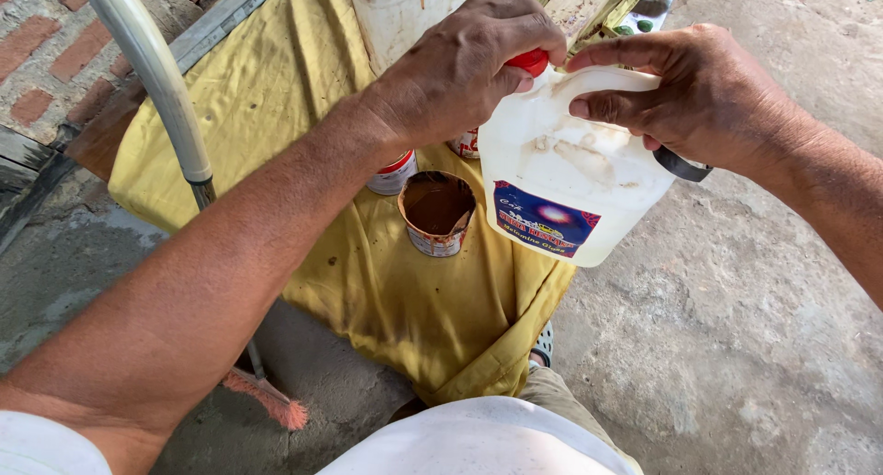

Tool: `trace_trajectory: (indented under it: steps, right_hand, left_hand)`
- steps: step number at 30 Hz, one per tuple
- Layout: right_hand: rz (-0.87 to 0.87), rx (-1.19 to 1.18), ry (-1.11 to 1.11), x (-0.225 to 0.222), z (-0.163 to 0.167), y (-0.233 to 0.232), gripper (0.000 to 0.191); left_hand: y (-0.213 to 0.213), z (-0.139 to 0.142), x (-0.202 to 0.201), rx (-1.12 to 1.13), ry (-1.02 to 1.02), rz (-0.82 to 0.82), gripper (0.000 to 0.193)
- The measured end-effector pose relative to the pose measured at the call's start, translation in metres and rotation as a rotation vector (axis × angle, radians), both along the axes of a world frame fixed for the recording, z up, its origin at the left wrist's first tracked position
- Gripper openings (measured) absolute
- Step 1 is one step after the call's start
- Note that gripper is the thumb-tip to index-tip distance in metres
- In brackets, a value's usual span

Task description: The person opens a small can of wood glue and removes its lid, unscrews the cap of a large plastic jug, and pours liquid from the jug into the can. They then carry the can to a carved wooden piece and stir the mixture inside the can using a brush handle.

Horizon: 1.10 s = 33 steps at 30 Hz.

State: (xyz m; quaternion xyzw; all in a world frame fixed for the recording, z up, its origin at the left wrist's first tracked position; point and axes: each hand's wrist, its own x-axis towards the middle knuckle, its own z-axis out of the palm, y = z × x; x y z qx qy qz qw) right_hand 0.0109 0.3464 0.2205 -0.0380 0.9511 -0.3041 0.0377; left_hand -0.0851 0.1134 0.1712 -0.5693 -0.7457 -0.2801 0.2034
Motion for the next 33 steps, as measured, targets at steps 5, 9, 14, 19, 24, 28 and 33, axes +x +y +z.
trace_trajectory:
  steps: [5,9,14,19,24,28,33]
  right_hand:
    - [-0.011,0.064,-0.008,0.001,0.001,0.000,0.041]
    - [-0.016,0.022,-0.007,0.000,-0.001,0.005,0.041]
    - [0.001,-0.011,0.011,0.004,-0.001,0.005,0.038]
    - [-0.019,0.019,-0.026,0.006,0.003,0.003,0.039]
    - [-0.012,0.007,-0.005,0.004,0.001,0.005,0.040]
    - [-0.037,0.006,-0.026,0.004,0.001,0.006,0.040]
    - [-0.021,-0.034,-0.015,0.005,0.001,0.006,0.040]
  left_hand:
    - [0.007,0.016,-0.004,-0.080,-0.107,0.107,0.043]
    - [0.020,0.018,-0.002,-0.262,-0.183,0.308,0.034]
    - [0.015,0.019,0.004,-0.162,-0.076,0.060,0.032]
    - [0.012,0.031,0.006,-0.220,-0.233,0.122,0.052]
    - [0.021,0.034,0.004,-0.314,-0.213,0.307,0.028]
    - [0.019,0.032,0.005,-0.246,-0.139,0.183,0.029]
    - [0.013,0.041,0.000,-0.174,-0.150,0.155,0.044]
